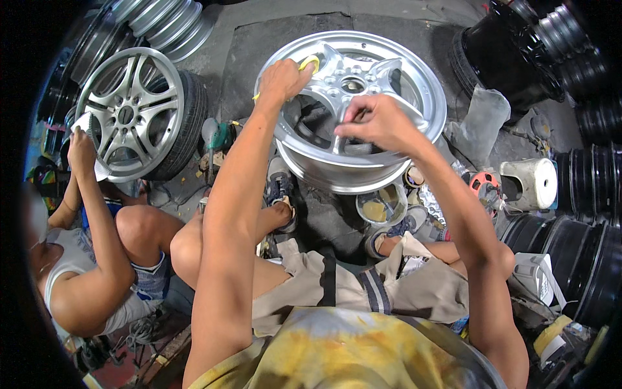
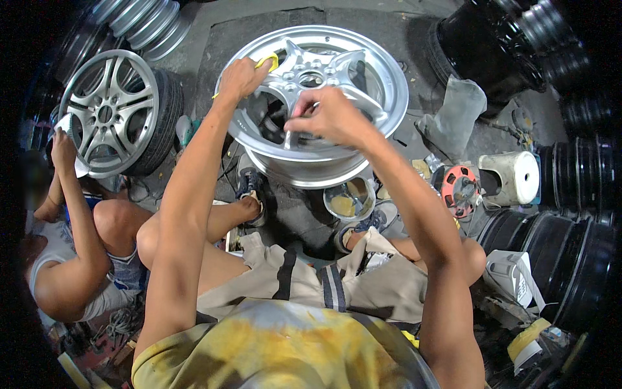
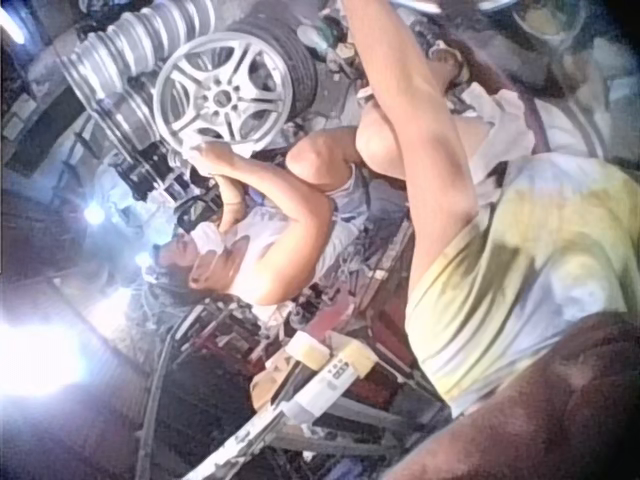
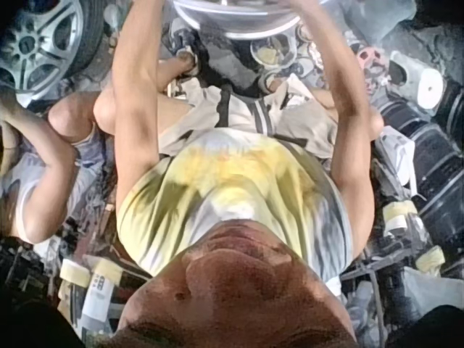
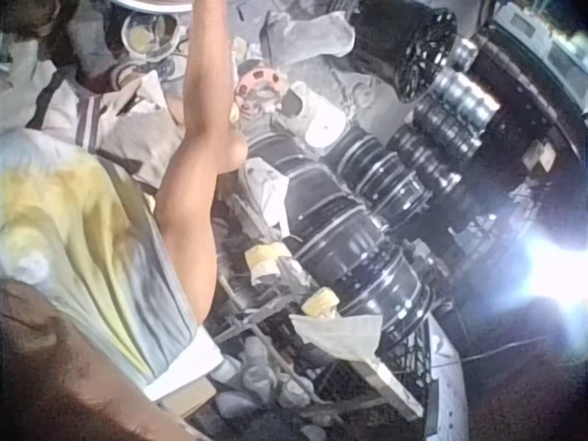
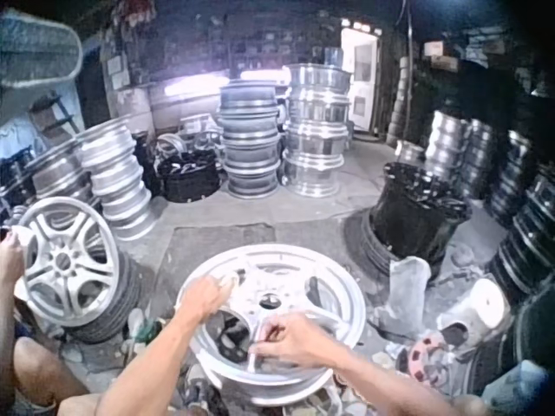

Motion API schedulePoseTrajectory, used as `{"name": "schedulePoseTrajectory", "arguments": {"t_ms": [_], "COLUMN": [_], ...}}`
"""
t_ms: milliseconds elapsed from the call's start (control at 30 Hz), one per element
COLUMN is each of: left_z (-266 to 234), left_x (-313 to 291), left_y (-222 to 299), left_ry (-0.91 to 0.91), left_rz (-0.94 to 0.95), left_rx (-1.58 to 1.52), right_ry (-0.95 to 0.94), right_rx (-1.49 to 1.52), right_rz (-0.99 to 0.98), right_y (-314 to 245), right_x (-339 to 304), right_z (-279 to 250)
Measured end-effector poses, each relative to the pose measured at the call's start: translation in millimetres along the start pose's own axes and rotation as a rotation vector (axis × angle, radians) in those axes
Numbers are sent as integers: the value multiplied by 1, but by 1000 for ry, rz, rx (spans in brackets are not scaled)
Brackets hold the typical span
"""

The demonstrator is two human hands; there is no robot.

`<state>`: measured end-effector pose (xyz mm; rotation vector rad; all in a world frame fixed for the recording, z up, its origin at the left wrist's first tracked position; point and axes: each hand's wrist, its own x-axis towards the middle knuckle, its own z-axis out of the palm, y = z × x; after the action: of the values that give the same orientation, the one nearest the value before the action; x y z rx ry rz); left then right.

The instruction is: The person sits on the floor and wipes a silver car wheel rim with a yellow cloth. They meticulously clean the spokes and the outer edge of the rim. Another person is visible in the background working on a different rim.

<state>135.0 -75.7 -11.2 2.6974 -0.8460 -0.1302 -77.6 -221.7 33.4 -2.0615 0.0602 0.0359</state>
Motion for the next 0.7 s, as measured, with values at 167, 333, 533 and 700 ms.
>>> {"name": "schedulePoseTrajectory", "arguments": {"t_ms": [167, 333, 533, 700], "left_z": [-2, -1, 0, -2], "left_x": [-4, -2, -2, -3], "left_y": [2, -1, -1, 2], "left_ry": [14, 2, 10, 2], "left_rz": [-7, -25, -7, 4], "left_rx": [-8, -16, -10, -20], "right_ry": [43, -68, -4, 17], "right_rx": [23, -24, 83, 174], "right_rz": [44, 4, 65, 129], "right_y": [-10, -17, -8, 5], "right_x": [-4, -11, -4, 1], "right_z": [6, 16, 11, 4]}}
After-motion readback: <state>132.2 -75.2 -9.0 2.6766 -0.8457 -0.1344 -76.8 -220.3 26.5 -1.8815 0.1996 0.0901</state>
